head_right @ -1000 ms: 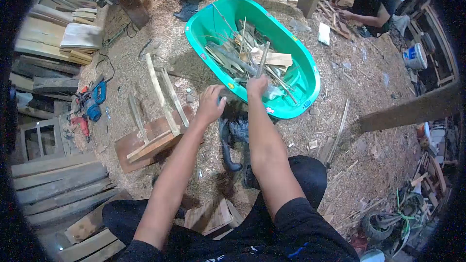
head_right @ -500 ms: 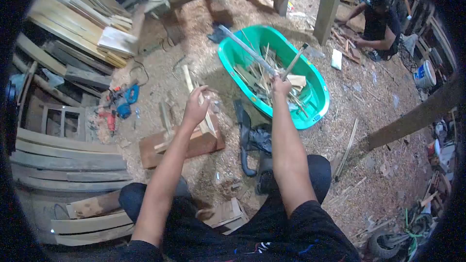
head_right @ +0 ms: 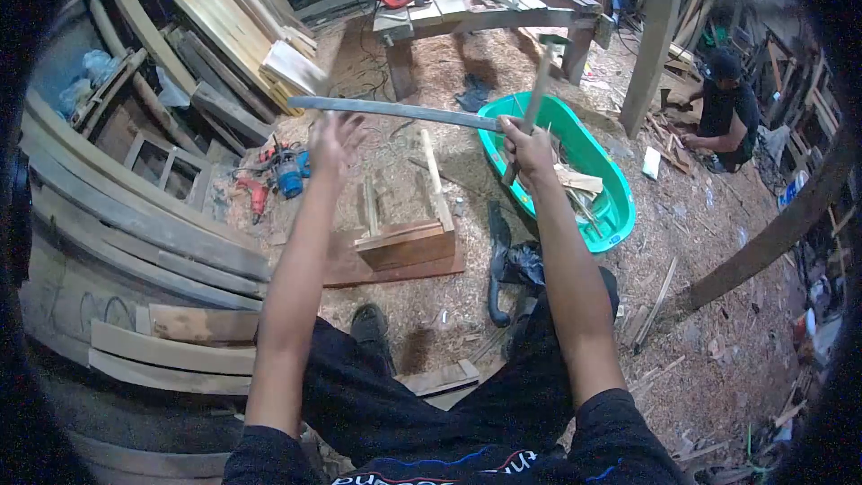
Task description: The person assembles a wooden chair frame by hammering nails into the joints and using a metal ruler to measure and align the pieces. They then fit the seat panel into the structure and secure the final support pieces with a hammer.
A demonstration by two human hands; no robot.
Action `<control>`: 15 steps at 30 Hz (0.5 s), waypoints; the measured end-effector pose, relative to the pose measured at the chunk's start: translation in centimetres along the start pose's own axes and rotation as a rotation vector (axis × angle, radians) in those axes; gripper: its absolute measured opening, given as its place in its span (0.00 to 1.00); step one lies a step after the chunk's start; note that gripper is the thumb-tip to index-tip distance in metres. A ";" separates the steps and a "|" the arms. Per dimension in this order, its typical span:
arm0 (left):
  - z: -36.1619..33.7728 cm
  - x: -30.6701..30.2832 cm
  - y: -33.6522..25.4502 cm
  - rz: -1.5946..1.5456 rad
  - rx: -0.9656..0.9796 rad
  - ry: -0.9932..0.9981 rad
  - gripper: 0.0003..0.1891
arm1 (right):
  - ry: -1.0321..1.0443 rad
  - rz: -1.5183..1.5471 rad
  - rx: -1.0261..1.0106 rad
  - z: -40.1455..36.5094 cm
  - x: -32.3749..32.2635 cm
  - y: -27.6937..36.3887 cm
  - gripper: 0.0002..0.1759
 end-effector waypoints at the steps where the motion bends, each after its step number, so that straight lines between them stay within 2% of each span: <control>1: -0.2 -1.7 -1.0 0.022 -0.058 -0.031 0.15 | 0.031 -0.032 0.032 -0.5 1.0 0.2 0.16; 3: -0.7 -5.0 -3.2 0.044 -0.036 -0.172 0.10 | 0.072 -0.093 0.063 -1.4 3.5 0.3 0.16; 7: -0.5 -12.9 -6.6 0.055 0.080 -0.267 0.14 | 0.177 -0.089 0.017 -1.5 7.3 -1.4 0.16; 9: -0.7 -15.8 -7.1 -0.003 0.066 -0.270 0.17 | 0.112 -0.167 0.004 -2.1 8.8 -1.6 0.17; 12: -0.7 -18.6 -6.4 -0.135 0.034 -0.209 0.18 | 0.055 -0.219 -0.055 -1.0 9.1 -3.5 0.19; 15: -2.5 -17.0 -7.3 -0.140 0.075 -0.245 0.18 | 0.025 -0.230 -0.112 1.8 8.1 -6.5 0.17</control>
Point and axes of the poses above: each hand's wrist, its own z-axis towards the middle knuckle, its own x-axis out of the palm, y = z × x, the point moved 3 cm from there along z, towards the middle knuckle, and after that the axes turned 2 degrees about z, right-handed, at the moved point
